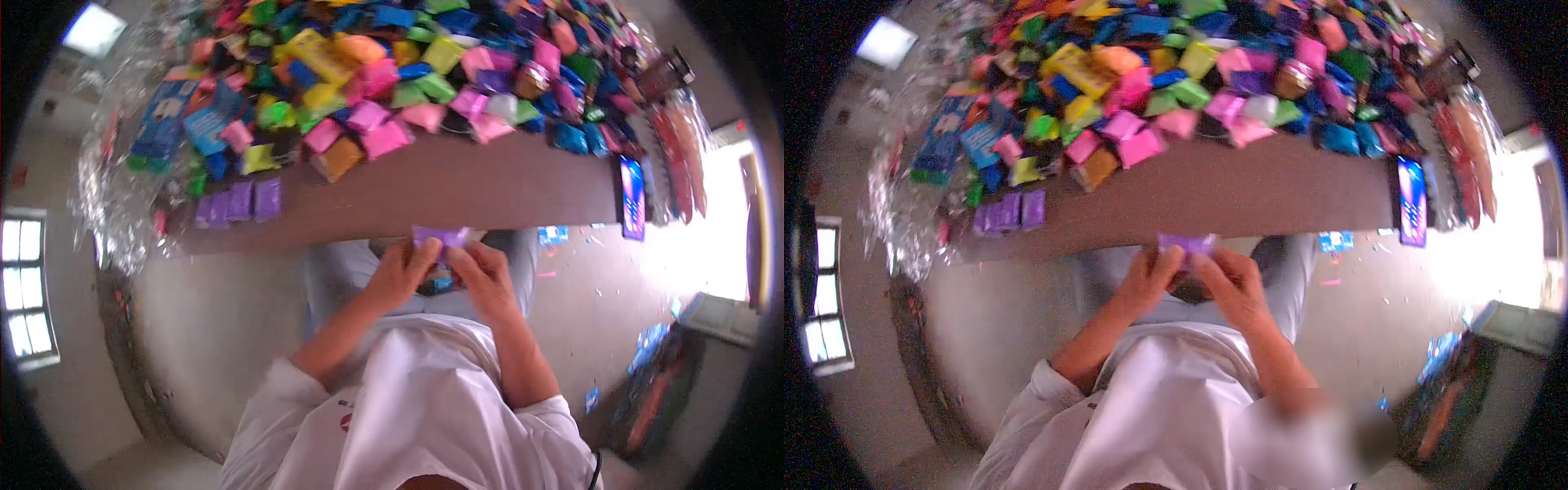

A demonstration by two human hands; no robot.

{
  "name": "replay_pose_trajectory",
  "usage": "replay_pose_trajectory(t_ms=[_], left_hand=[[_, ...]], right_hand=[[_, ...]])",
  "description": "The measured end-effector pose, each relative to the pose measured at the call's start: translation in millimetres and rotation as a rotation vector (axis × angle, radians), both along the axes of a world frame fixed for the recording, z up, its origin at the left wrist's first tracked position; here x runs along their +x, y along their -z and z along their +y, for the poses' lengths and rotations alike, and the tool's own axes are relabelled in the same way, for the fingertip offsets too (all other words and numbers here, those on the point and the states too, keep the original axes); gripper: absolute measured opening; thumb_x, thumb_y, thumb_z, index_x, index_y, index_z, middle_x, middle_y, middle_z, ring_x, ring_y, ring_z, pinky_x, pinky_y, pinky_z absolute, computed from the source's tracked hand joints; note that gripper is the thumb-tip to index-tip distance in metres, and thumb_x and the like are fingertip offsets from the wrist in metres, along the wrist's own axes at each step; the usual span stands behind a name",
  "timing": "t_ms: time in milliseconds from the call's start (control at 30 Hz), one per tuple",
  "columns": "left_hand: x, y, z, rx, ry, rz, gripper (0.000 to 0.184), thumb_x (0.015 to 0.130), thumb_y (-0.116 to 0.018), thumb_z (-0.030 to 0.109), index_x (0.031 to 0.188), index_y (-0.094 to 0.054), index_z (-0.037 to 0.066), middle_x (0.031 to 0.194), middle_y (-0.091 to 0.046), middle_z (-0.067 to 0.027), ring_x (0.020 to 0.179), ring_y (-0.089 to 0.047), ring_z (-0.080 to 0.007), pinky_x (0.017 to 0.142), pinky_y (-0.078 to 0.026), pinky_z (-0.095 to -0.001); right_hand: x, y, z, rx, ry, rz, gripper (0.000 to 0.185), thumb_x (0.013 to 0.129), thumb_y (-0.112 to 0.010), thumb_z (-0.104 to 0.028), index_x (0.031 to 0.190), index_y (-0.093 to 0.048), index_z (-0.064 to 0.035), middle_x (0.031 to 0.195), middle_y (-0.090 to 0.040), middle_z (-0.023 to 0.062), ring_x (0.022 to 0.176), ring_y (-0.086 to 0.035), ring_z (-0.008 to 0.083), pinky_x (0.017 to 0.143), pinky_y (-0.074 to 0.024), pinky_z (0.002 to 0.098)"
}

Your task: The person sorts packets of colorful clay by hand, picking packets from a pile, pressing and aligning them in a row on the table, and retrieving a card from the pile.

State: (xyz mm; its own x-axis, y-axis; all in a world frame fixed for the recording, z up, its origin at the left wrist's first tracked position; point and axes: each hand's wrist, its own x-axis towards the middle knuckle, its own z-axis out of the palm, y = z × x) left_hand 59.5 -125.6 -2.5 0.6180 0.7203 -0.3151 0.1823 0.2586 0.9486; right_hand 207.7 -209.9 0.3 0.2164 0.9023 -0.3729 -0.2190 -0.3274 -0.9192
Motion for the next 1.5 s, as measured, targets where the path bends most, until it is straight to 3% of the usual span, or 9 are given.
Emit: replay_pose_trajectory(t_ms=[67,167,267,300,400,500,667,1133,1500], left_hand=[[-0.7,-3.6,0.2,0.036,0.081,-0.066,0.043,0.092,-0.047,0.043,0.073,-0.055,0.004,0.062,-0.046,0.0015,0.057,-0.039,-0.0082,0.051,-0.034,-0.0269],[-0.1,13.6,-2.3,0.059,0.143,-0.029,0.043,0.092,-0.048,0.039,0.072,-0.054,0.002,0.061,-0.046,-0.0005,0.058,-0.041,-0.0096,0.053,-0.036,-0.0287],[-6.4,24.8,-5.7,0.141,0.205,-0.055,0.041,0.094,-0.044,0.037,0.074,-0.054,0.002,0.065,-0.053,-0.0008,0.060,-0.046,-0.0102,0.055,-0.039,-0.0280],[-6.6,34.7,-8.3,0.151,0.191,-0.064,0.041,0.094,-0.044,0.037,0.074,-0.054,0.002,0.065,-0.053,-0.0008,0.060,-0.046,-0.0102,0.055,-0.039,-0.0280],[-3.9,122.6,-26.9,0.177,0.022,-0.104,0.038,0.091,-0.049,0.032,0.069,-0.051,0.001,0.057,-0.047,-0.0051,0.056,-0.045,-0.0124,0.052,-0.038,-0.0311],[-4.9,226.4,-42.0,0.410,-0.269,-0.137,0.037,0.090,-0.048,0.030,0.068,-0.051,0.001,0.056,-0.050,-0.0071,0.055,-0.050,-0.0153,0.054,-0.041,-0.0329],[-29.2,178.9,-8.9,0.088,-0.234,-0.075,0.037,0.090,-0.048,0.030,0.068,-0.051,0.001,0.056,-0.051,-0.0077,0.055,-0.051,-0.0164,0.054,-0.041,-0.0333],[-29.9,156.2,5.6,0.003,-0.244,-0.015,0.037,0.089,-0.048,0.031,0.068,-0.052,0.000,0.057,-0.053,-0.0094,0.056,-0.054,-0.0194,0.056,-0.043,-0.0346],[-32.9,147.5,-2.5,0.119,-0.100,0.087,0.040,0.089,-0.048,0.033,0.066,-0.053,0.001,0.057,-0.056,-0.0114,0.056,-0.057,-0.0245,0.057,-0.044,-0.0378]], right_hand=[[-2.2,2.5,4.1,0.140,0.119,-0.050,0.020,0.091,-0.055,-0.021,0.083,-0.059,-0.0028,0.072,-0.054,-0.0019,0.063,-0.046,0.0052,0.055,-0.0382,0.0215],[5.1,-21.8,14.6,0.240,0.263,-0.610,0.018,0.094,-0.048,-0.017,0.092,-0.056,-0.0012,0.074,-0.057,0.0011,0.064,-0.052,0.0078,0.058,-0.0434,0.0230],[1.0,-42.8,37.4,0.318,0.351,-0.589,0.016,0.092,-0.049,-0.013,0.101,-0.055,-0.0010,0.085,-0.064,0.0088,0.072,-0.060,0.0145,0.064,-0.0481,0.0264],[-4.6,-43.7,50.0,0.478,0.285,-0.829,0.018,0.089,-0.052,-0.010,0.105,-0.055,-0.0009,0.095,-0.063,0.0129,0.078,-0.062,0.0195,0.068,-0.0496,0.0296],[-31.9,-23.4,73.9,0.678,-0.095,-1.246,0.036,0.078,-0.059,0.000,0.114,-0.053,-0.0011,0.119,-0.055,0.0223,0.097,-0.061,0.0338,0.076,-0.0518,0.0371],[-66.1,12.0,100.4,0.927,-0.254,-1.169,0.039,0.075,-0.060,-0.002,0.113,-0.053,0.0006,0.122,-0.052,0.0218,0.101,-0.058,0.0358,0.081,-0.0503,0.0386],[-113.3,4.7,125.4,0.856,-0.411,-1.235,0.039,0.073,-0.065,-0.008,0.109,-0.054,0.0038,0.126,-0.047,0.0180,0.112,-0.049,0.0332,0.096,-0.0405,0.0387],[-153.5,4.7,177.6,0.792,-0.293,-0.991,0.031,0.071,-0.069,-0.010,0.097,-0.055,-0.0008,0.120,-0.053,0.0197,0.098,-0.055,0.0367,0.083,-0.0460,0.0413],[-27.7,13.3,43.1,0.608,-0.023,-1.341,0.004,0.075,-0.062,-0.002,0.078,-0.060,0.0010,0.103,-0.063,0.0136,0.101,-0.056,0.0327,0.089,-0.0423,0.0398]])
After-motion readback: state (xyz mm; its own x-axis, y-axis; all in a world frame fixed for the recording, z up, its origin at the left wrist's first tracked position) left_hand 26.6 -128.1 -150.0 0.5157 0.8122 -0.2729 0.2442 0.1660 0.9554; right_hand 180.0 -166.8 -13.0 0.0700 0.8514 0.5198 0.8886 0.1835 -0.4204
